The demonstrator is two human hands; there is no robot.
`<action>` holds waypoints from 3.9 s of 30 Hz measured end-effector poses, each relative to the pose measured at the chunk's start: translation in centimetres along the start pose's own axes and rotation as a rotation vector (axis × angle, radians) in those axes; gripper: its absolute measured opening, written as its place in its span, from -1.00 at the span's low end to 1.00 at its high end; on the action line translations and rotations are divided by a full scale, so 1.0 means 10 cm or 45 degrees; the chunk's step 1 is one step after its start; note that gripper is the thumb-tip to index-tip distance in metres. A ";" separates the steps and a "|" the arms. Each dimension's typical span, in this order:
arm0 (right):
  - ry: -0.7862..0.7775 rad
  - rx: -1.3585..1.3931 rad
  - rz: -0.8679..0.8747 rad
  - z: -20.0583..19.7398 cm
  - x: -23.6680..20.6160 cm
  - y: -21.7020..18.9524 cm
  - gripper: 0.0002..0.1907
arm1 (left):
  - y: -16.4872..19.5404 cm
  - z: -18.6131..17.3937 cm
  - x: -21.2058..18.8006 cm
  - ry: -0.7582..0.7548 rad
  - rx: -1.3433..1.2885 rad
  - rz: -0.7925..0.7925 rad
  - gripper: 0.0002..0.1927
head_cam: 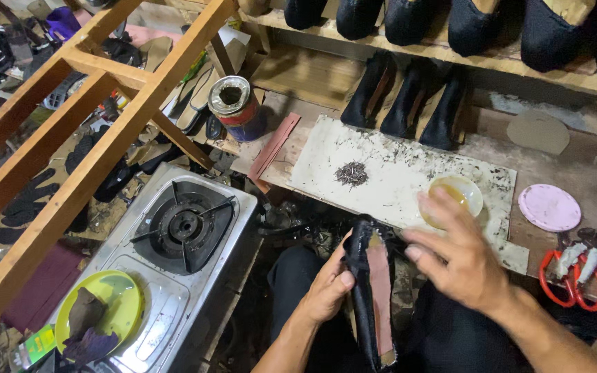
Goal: The person sits on the floor of a shoe workshop holding a black shoe upper and presses a pink insole board into the sole of the shoe, repeatedly smoothing and pressing it with the fingers and occasionally dipping a finger into a bowl of liquid glue. They briefly place the shoe on a shelf of finished uppers and take another before continuing to press the insole.
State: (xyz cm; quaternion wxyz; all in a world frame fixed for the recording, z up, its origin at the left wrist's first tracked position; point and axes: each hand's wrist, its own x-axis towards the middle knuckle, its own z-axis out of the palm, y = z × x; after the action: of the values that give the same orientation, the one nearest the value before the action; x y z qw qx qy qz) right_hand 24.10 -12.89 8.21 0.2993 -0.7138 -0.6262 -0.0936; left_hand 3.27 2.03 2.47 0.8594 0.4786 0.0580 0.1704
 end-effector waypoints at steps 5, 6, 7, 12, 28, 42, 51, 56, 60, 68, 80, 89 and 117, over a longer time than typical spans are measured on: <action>-0.220 -0.489 0.417 -0.02 -0.07 0.70 -0.64 | 0.00 -0.08 -0.08 0.029 0.144 0.036 0.20; -0.190 -0.398 0.410 -0.03 -0.08 0.78 -0.68 | 0.00 -0.07 -0.09 0.014 0.135 0.018 0.20; -0.156 -0.308 0.404 -0.04 -0.09 0.81 -0.70 | 0.01 -0.07 -0.09 -0.003 0.128 0.000 0.19; -0.006 -0.072 0.248 0.00 -0.08 0.46 -0.73 | 0.02 0.00 -0.06 -0.032 0.096 -0.024 0.17; 0.174 0.255 -0.231 0.07 -0.02 -0.36 -0.60 | 0.04 0.04 -0.04 -0.108 0.196 -0.037 0.14; 0.112 0.226 -0.285 0.04 0.02 -0.41 -0.63 | 0.01 0.09 -0.02 -0.087 0.079 0.015 0.07; 0.062 0.085 -0.442 0.04 0.00 -0.30 -0.56 | 0.05 0.15 0.01 -0.027 -0.024 -0.054 -0.06; 0.039 0.033 -0.488 0.02 -0.01 -0.30 -0.53 | -0.03 0.13 0.00 -0.003 -0.036 -0.063 -0.13; 0.024 0.067 -0.466 0.03 0.00 -0.32 -0.53 | -0.08 0.12 0.01 0.015 -0.071 -0.072 -0.15; 0.170 0.191 -0.324 0.06 0.06 -0.33 -0.67 | -0.04 0.08 -0.02 -0.075 0.087 -0.051 -0.09; 0.091 0.357 0.063 -0.04 0.09 -0.27 -0.72 | -0.12 0.01 -0.06 -0.105 0.046 -0.103 0.02; -0.748 1.642 1.428 0.11 -0.50 -0.35 -0.21 | -0.33 -0.24 -0.05 0.516 -0.688 0.138 -0.32; -0.151 -0.112 0.446 -0.07 -0.06 0.77 -0.58 | -0.06 0.14 -0.26 0.209 -0.162 -0.005 -0.16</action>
State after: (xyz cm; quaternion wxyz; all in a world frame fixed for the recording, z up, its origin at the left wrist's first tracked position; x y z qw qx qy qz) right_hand 31.49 -14.07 6.03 0.2422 -0.8286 -0.5042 -0.0251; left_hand 1.32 -0.33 2.59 0.8807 0.4075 0.1180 0.2107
